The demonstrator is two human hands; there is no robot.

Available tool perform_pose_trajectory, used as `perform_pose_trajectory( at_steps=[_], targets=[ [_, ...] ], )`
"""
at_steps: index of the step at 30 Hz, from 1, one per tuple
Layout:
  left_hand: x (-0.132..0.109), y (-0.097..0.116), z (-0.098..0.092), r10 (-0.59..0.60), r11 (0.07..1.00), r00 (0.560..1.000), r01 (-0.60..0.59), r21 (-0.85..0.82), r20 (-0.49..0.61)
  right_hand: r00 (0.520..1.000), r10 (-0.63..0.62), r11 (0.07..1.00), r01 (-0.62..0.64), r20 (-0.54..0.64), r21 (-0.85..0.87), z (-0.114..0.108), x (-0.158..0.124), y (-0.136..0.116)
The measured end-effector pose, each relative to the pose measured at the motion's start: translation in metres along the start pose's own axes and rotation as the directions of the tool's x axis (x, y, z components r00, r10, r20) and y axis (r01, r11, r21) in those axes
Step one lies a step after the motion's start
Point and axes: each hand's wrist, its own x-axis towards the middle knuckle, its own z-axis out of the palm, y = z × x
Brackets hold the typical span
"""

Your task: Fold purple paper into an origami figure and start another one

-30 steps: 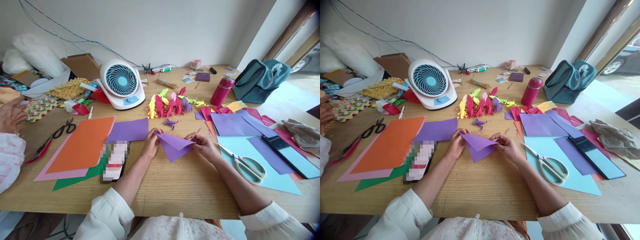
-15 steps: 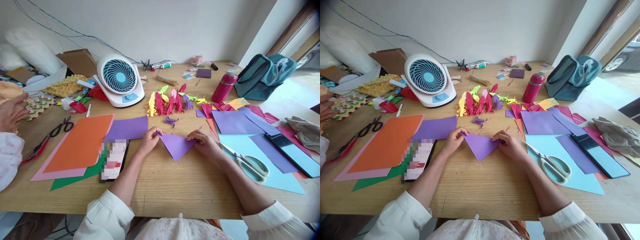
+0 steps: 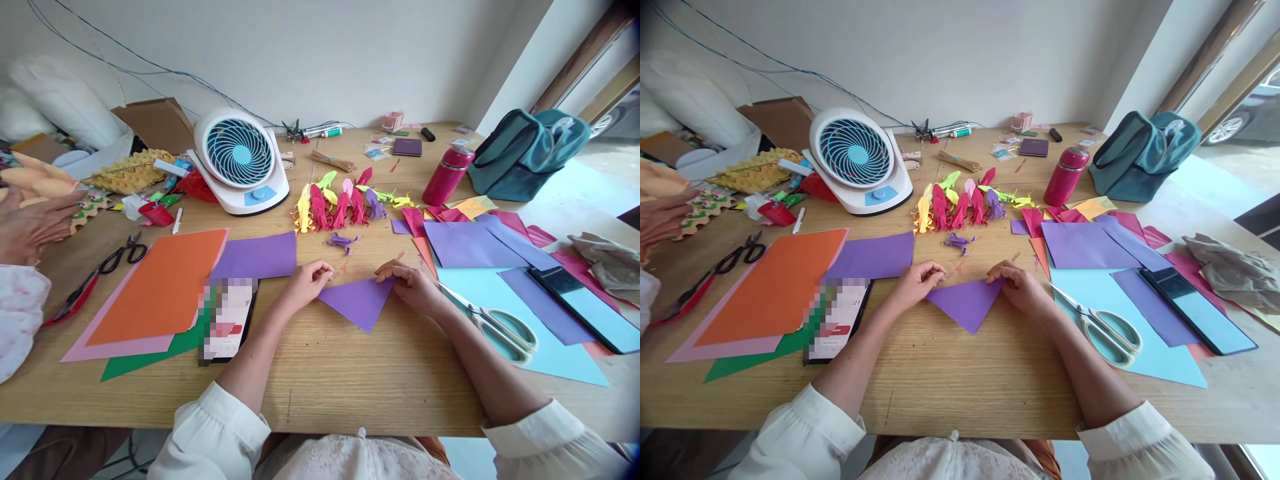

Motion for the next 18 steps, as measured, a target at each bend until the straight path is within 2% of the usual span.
perform_pose_trajectory(
  at_steps=[3, 5, 7, 12, 18],
  targets=[
    [-0.006, 0.007, 0.012, 0.146, 0.969, 0.989, -0.139, 0.204, -0.016, 1.0, -0.006, 0.999, 0.005, 0.015, 0.044, 0.008, -0.001, -0.005],
    [-0.009, 0.013, 0.019, 0.212, 0.93, 0.977, -0.205, 0.306, 0.012, 1.0, -0.011, 0.998, 0.01, 0.013, 0.066, 0.012, -0.001, -0.01],
    [-0.011, 0.017, 0.023, 0.202, 0.926, 0.979, -0.202, 0.32, 0.032, 1.0, -0.023, 0.997, 0.022, 0.008, 0.078, 0.015, 0.0, -0.016],
    [-0.015, 0.021, 0.029, 0.095, 0.94, 0.995, -0.095, 0.327, 0.014, 0.999, -0.035, 0.995, 0.035, -0.007, 0.092, 0.018, 0.001, -0.024],
    [-0.019, 0.024, 0.035, 0.057, 0.899, 0.998, -0.061, 0.433, 0.022, 0.996, -0.083, 0.993, 0.085, -0.024, 0.083, 0.022, 0.003, -0.021]
  ],
)
